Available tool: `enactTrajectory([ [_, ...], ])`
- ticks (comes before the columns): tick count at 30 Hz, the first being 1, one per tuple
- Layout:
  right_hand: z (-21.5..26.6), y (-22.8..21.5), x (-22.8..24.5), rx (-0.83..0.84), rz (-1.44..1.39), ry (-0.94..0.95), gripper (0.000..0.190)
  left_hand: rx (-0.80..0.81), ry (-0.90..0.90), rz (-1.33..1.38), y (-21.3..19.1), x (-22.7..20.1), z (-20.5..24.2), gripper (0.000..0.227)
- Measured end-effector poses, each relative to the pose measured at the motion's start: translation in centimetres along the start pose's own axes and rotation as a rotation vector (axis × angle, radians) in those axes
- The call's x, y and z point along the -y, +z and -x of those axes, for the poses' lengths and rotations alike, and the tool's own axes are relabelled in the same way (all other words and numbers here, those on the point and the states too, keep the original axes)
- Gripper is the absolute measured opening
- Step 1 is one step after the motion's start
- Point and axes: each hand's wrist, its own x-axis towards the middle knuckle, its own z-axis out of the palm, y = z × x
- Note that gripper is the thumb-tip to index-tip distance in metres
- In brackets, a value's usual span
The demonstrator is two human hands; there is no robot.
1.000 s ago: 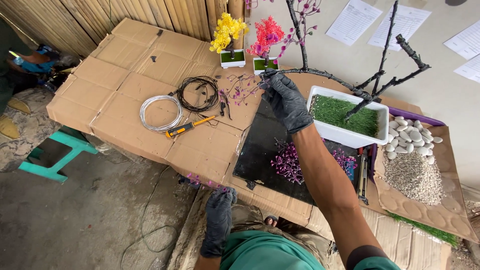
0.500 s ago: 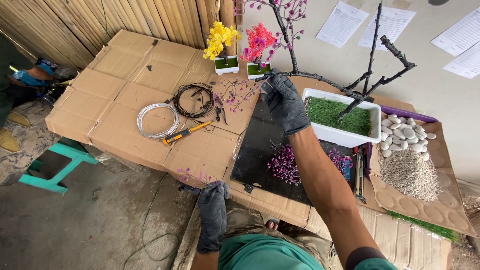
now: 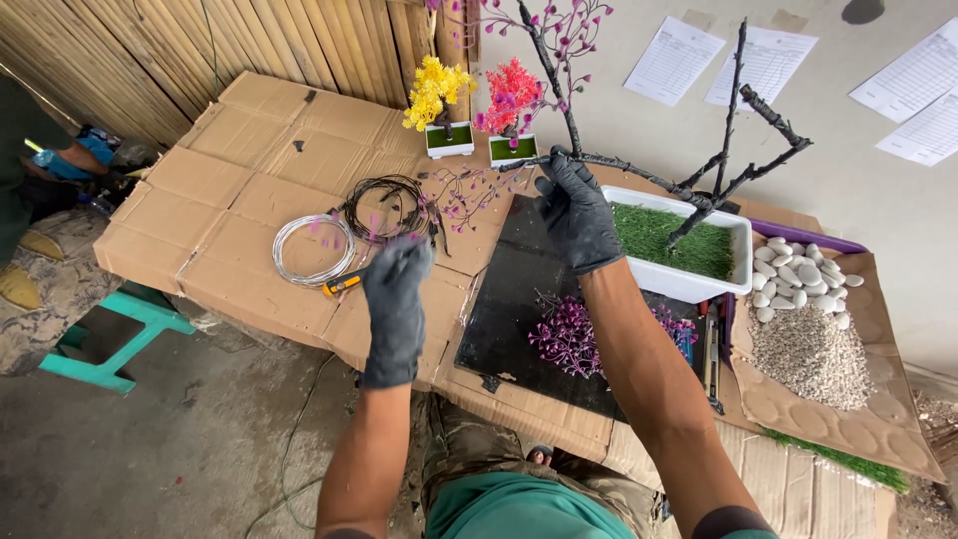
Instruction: The person assembles artificial plants by attaching purple flower clusters to a black branch structure. They pick up the flowers, position them on the branches, and secure them using wire. The work is performed on a cardboard-covered table with other crafting materials nearby.
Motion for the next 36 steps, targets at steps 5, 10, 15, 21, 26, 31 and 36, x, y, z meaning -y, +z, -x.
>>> enactTrajectory([
  [5,5.0,1.7,-0.5,-0.086,0.326,-0.035,0.005,0.174,0.009,-0.013,3.5,0.9,-3.6,0.016],
  [10,9.0,4.7,-0.9,0.052,0.571,-0.081,0.016,0.267,-0.050,0.032,3.6,4.4,-3.4,0.025],
  [15,9.3,3.4,-2.4,0.050,0.546,-0.098,0.014,0.276,-0.254,0.154,3.0,5.9,-2.8,0.028],
  [21,9.7,1.3,-3.4,0.063,0.531,-0.091,0.014,0.216,-0.539,0.617,2.5,6.1,-1.4,0.032],
  [26,10.9,1.3,-1.9,0.038,0.649,-0.191,0.015,0.390,-0.292,-0.200,4.9,-5.7,4.0,0.041],
  [31,11.2,-0.8,-1.7,0.056,0.784,-0.546,0.011,0.527,0.627,-0.803,3.4,-8.9,7.3,0.031],
  [36,12.6,-1.6,-2.6,0.115,0.976,-0.690,0.011,0.420,1.008,-1.083,4.8,-7.0,3.7,0.015],
])
